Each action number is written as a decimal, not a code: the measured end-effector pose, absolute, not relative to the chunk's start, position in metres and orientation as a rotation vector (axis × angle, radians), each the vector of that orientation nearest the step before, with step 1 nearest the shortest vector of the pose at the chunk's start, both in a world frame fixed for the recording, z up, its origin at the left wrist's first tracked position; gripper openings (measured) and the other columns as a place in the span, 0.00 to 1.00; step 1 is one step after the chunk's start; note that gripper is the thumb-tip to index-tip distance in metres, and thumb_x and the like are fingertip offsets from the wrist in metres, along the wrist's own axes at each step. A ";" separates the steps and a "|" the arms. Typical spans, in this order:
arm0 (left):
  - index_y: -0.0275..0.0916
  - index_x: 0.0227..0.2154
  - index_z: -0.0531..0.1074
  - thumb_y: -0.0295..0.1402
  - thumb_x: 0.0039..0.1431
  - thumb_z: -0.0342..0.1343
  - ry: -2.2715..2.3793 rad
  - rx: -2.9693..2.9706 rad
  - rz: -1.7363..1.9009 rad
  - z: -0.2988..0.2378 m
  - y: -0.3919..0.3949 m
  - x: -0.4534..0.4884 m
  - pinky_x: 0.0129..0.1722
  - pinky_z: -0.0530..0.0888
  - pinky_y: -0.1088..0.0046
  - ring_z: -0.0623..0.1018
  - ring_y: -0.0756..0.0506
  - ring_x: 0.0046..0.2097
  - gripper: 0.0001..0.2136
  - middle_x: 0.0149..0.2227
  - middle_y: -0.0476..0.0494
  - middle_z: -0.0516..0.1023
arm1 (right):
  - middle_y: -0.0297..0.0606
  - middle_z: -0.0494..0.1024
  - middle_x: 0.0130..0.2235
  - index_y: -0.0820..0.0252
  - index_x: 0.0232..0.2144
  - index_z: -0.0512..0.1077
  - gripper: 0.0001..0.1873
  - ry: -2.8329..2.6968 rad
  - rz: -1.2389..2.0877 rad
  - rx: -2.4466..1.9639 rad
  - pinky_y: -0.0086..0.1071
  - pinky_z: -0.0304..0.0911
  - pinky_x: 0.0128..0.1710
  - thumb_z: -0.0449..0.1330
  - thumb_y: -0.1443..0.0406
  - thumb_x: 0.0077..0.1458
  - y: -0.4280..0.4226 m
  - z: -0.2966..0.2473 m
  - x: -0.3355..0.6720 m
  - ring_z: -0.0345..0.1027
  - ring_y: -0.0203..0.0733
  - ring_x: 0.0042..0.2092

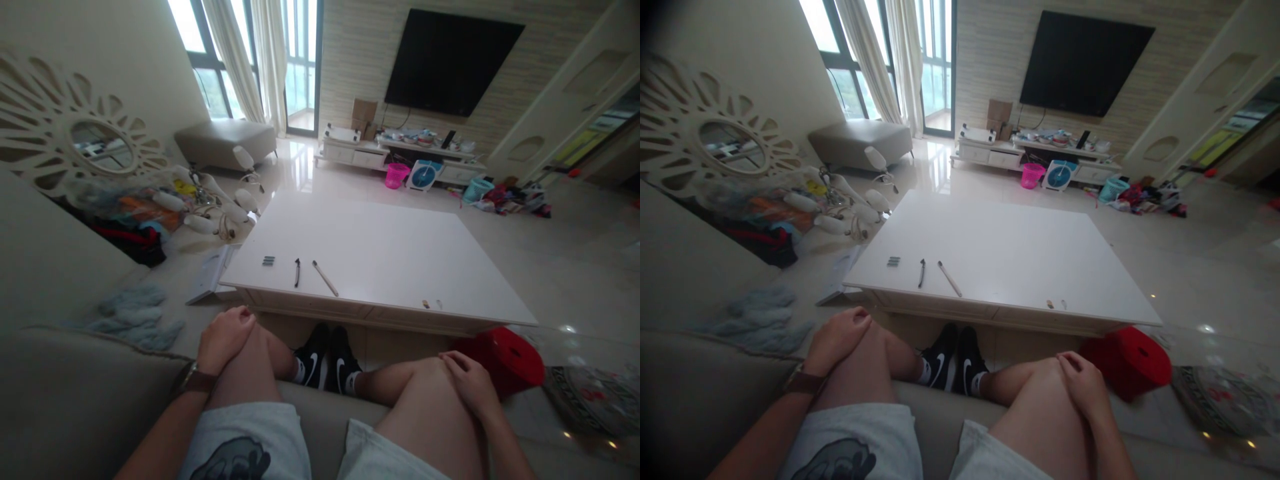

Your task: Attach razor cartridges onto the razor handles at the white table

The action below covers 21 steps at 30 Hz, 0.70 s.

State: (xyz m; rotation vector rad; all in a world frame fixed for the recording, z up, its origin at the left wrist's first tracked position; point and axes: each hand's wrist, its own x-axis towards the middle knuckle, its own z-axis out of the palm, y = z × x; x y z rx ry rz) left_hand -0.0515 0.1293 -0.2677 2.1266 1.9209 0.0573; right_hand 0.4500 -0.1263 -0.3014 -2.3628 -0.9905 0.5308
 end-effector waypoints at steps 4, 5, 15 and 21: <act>0.43 0.38 0.76 0.43 0.62 0.44 1.910 2.111 0.047 -0.265 0.129 -0.050 0.38 0.69 0.68 0.79 0.39 0.43 0.17 0.40 0.39 0.81 | 0.41 0.83 0.39 0.55 0.32 0.80 0.20 -0.997 0.554 -2.375 0.37 0.65 0.43 0.55 0.50 0.48 -0.126 -0.303 0.452 0.75 0.54 0.44; 0.43 0.39 0.76 0.43 0.61 0.44 1.911 2.102 0.048 -0.264 0.129 -0.049 0.38 0.69 0.68 0.79 0.39 0.43 0.17 0.40 0.39 0.81 | 0.41 0.83 0.39 0.55 0.32 0.79 0.20 -0.998 0.560 -2.376 0.37 0.65 0.43 0.55 0.50 0.48 -0.126 -0.303 0.453 0.75 0.54 0.44; 0.44 0.37 0.76 0.42 0.62 0.44 1.912 2.102 0.100 -0.266 0.127 -0.051 0.37 0.69 0.68 0.78 0.39 0.44 0.15 0.41 0.40 0.81 | 0.40 0.83 0.39 0.54 0.33 0.80 0.20 -1.001 0.568 -2.365 0.36 0.66 0.43 0.56 0.50 0.48 -0.127 -0.307 0.455 0.76 0.53 0.44; 0.44 0.39 0.75 0.41 0.63 0.43 1.861 2.131 0.114 -0.265 0.128 -0.043 0.41 0.69 0.66 0.76 0.39 0.46 0.16 0.44 0.40 0.79 | 0.40 0.83 0.40 0.55 0.33 0.79 0.20 -1.008 0.546 -2.374 0.37 0.66 0.44 0.53 0.50 0.49 -0.127 -0.304 0.449 0.76 0.53 0.45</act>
